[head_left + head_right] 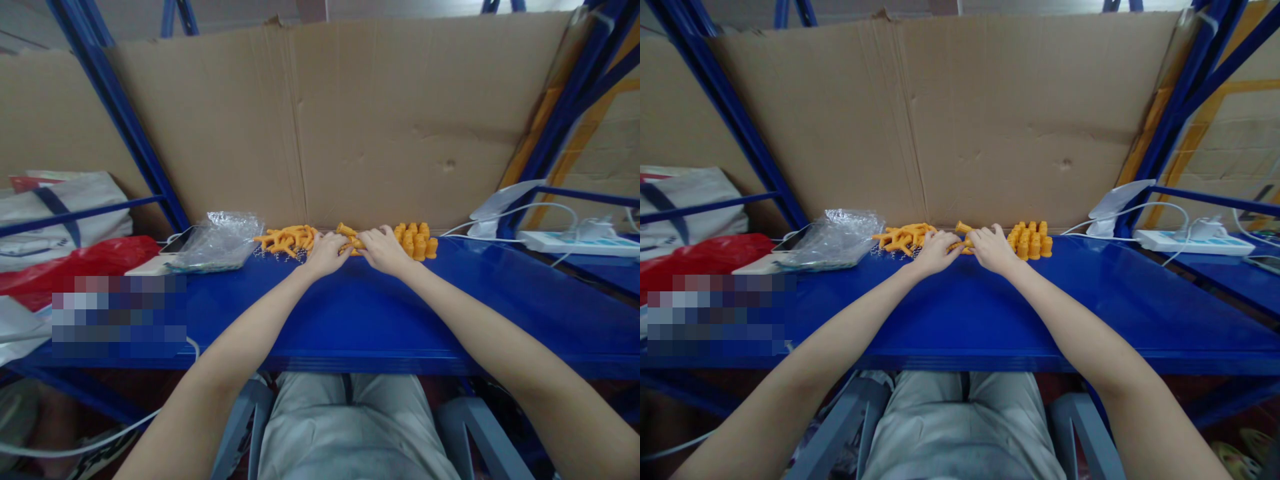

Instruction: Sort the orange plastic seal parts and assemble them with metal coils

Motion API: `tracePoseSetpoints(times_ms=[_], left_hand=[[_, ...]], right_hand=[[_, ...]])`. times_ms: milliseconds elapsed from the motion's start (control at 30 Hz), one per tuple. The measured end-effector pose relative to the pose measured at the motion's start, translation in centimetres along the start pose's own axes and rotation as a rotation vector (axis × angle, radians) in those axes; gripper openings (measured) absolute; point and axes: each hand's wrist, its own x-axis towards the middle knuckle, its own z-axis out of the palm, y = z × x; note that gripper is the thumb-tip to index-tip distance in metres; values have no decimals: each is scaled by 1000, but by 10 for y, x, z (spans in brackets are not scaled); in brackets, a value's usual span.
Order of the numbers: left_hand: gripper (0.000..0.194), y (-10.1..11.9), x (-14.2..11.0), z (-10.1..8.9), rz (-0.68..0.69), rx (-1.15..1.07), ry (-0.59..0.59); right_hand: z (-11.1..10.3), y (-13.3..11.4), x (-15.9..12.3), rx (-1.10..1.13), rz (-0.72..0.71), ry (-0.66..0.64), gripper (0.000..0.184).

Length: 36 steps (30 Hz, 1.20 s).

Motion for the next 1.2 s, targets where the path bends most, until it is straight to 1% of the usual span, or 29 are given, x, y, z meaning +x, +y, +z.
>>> tracePoseSetpoints(times_ms=[133,233,300,400,600,700,800,867,967,1067,1200], left_hand=[[22,-5,-2,0,53,31,9],[21,-5,-1,-1,61,34,9],[22,-3,0,0,37,16,8],[24,0,2,1,-12,-14,11],[31,-3,2,2,-66,-61,5],[25,-12,1,0,-68,-35,9],[24,-26,-1,-3,-61,20,53],[27,-35,-1,-4,-87,62,99],[36,-48,-2,-4,-157,119,137],[43,-59,-2,-2,-213,161,122],[42,-78,-3,5,-253,170,98]], right_hand=[[0,-2,-1,-12,-24,-54,32],[-1,-1,0,-24,-24,-22,27],[-2,0,1,-34,-13,14,24],[-4,0,2,-46,8,43,25],[-2,4,1,-36,98,17,28],[0,10,0,-31,164,30,25],[2,15,-1,-20,196,55,23],[3,17,-2,-14,205,55,22],[3,16,-1,-2,206,38,21],[2,12,-1,10,200,15,22],[-2,7,0,24,205,-13,22]])
